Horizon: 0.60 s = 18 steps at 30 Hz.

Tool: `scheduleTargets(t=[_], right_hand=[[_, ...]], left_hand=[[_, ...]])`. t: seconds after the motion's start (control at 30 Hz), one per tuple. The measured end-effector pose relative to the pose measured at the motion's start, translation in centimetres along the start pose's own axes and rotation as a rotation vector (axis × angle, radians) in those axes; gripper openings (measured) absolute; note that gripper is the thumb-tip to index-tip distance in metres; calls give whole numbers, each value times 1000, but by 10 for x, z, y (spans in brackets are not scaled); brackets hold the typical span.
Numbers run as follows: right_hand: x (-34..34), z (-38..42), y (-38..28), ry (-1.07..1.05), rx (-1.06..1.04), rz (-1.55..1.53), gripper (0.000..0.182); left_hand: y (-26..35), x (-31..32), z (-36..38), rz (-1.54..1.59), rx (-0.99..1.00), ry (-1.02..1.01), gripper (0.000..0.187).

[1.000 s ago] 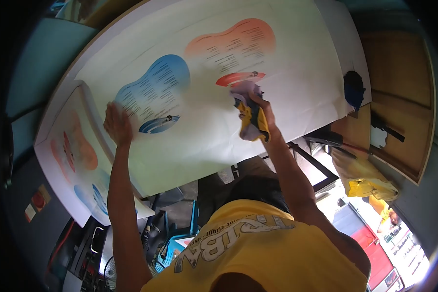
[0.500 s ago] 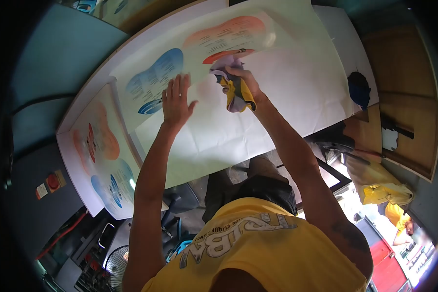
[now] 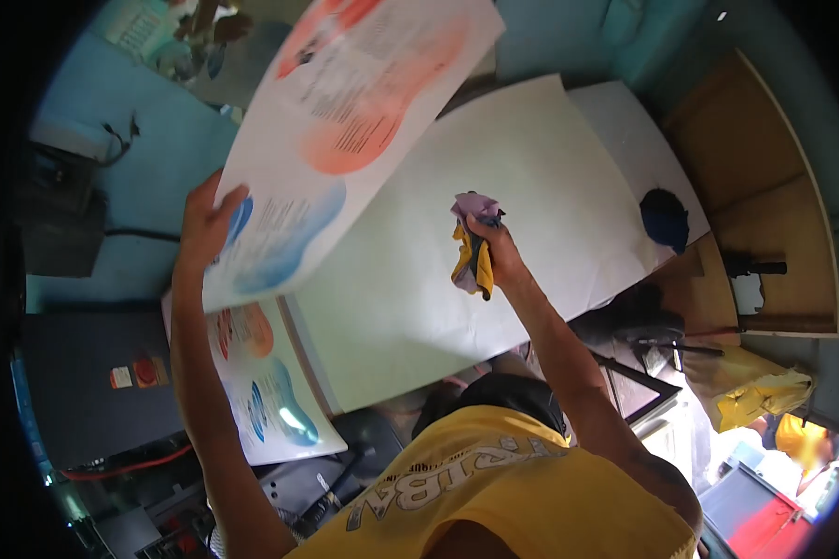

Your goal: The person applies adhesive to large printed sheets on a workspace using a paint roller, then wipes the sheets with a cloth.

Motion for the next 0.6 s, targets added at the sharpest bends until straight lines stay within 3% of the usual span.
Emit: scheduleTargets(t=[0.23, 0.33, 0.4, 0.5, 0.6], right_hand=[[84, -26, -108, -334, -65, 22, 59], [116, -37, -128, -455, -95, 60, 54], [136, -29, -135, -489, -110, 47, 35], [155, -16, -135, -455, -220, 62, 22], [167, 4, -130, -510, -255, 151, 21]], left_hand=[[40, -48, 35, 131, -187, 83, 30], [33, -44, 66, 63, -248, 65, 29], [20, -32, 98, 1, -270, 165, 29], [46, -22, 129, 128, -376, 179, 28], [84, -27, 159, 147, -444, 182, 27]])
Point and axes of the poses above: each hand's wrist, its own z-axis away from the middle knuckle, its own x-axis out of the palm, y = z × x, the point moved 2 cm from there along -z, towards the middle knuckle, and after that the axes turned 12 degrees about -z, right-handed, at the moved point
